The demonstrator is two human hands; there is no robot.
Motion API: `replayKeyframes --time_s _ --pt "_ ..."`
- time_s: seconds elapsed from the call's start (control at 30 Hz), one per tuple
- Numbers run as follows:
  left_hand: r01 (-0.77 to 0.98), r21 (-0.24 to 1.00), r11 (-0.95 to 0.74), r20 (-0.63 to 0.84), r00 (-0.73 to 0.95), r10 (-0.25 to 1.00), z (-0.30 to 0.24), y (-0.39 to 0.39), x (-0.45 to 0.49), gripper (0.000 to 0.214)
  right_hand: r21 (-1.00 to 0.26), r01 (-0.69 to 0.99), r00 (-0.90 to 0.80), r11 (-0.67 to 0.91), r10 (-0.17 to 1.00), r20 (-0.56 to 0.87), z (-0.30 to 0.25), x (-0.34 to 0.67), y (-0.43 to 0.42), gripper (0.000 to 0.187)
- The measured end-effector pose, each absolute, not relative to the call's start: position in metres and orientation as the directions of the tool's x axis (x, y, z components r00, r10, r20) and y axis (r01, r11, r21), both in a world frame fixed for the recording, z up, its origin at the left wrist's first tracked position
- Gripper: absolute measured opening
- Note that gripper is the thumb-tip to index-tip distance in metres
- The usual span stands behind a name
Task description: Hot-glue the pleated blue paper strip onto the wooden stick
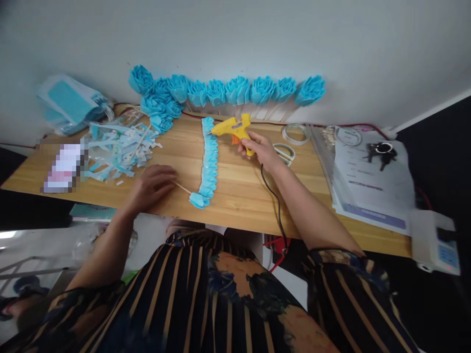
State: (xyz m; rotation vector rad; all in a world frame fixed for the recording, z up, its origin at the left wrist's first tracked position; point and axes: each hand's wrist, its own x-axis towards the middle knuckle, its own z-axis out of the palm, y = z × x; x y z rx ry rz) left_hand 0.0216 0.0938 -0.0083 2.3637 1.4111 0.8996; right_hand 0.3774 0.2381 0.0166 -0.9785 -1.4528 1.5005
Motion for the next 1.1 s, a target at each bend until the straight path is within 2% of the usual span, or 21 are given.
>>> replayKeyframes --time_s 0.33,0.77,1.1 --pt "0.69 0.498 -0.526 0.439 0.323 0.839 -0.007 0.09 0.022 0.017 -0.998 0.056 -0.377 0.02 0.926 -0.003 0.004 0.392 0.228 0.031" --pt "0.663 0.55 -0.509 0.432 0.296 0.852 -0.008 0.092 0.021 0.022 -0.993 0.108 -0.398 0.047 0.918 0.0 0.001 0.39 0.228 0.038" --pt "0.664 0.57 -0.484 0.401 0.29 0.869 -0.007 0.091 0.021 0.025 -0.988 0.147 -0.436 0.043 0.9 -0.025 0.005 0.396 0.227 0.027"
